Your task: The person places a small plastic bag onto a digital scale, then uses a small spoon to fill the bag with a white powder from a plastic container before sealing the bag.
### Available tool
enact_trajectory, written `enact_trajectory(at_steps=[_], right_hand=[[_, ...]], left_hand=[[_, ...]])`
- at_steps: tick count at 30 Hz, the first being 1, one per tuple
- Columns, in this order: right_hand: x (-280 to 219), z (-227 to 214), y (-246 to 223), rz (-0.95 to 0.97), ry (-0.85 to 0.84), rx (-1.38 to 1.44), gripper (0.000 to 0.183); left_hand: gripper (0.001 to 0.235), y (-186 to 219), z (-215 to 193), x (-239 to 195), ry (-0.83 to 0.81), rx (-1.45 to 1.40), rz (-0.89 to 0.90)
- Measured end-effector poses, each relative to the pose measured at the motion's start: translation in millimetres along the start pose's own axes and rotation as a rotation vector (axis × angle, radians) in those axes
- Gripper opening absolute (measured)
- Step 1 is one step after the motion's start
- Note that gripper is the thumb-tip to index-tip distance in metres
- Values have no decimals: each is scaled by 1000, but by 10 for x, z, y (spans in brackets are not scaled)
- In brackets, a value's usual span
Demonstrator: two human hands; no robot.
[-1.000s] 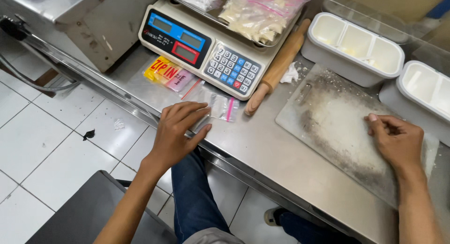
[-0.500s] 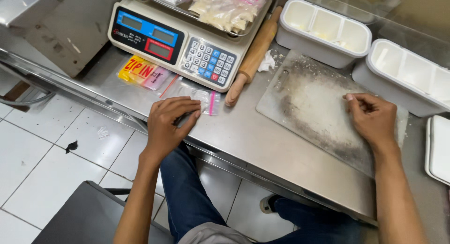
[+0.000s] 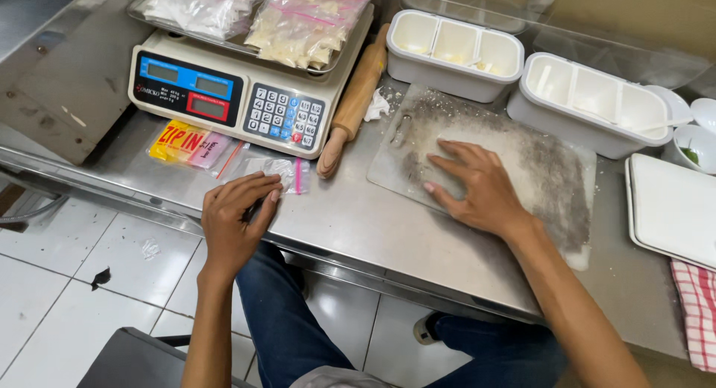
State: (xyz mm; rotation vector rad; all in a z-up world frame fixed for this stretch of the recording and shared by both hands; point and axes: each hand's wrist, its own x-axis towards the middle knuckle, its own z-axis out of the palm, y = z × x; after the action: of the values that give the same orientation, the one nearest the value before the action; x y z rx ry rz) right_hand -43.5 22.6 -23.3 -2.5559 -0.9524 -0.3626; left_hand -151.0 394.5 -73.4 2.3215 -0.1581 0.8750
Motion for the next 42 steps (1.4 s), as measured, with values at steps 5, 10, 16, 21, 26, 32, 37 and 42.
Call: enact_trajectory(at_steps=[5, 10, 16, 21, 26, 32, 37, 42], right_hand=[[11, 41, -147, 28, -190, -17, 67], [10, 12, -154, 32, -265, -43, 74], [-13, -39, -167, 24, -301, -112, 72], [-91, -85, -118, -27, -345, -204, 68], [-85, -105, -134, -40, -346, -245, 69], [-179, 70, 2, -68, -292, -296, 67], [-218, -18, -21, -80, -303, -276, 64], [-316, -77, 41, -133, -306, -262, 62]], left_hand=[[7, 33, -31, 19, -23, -11, -25], [10, 4, -40, 20, -37, -30, -63], [15, -47, -72, 81, -57, -44, -85], [13, 27, -152, 212, -244, 180, 12], [16, 28, -170, 225, -282, 192, 28], [12, -96, 47, 77, -138, 56, -20], [14, -84, -16, 91, -146, 14, -22], [16, -81, -75, 61, -171, -63, 1]])
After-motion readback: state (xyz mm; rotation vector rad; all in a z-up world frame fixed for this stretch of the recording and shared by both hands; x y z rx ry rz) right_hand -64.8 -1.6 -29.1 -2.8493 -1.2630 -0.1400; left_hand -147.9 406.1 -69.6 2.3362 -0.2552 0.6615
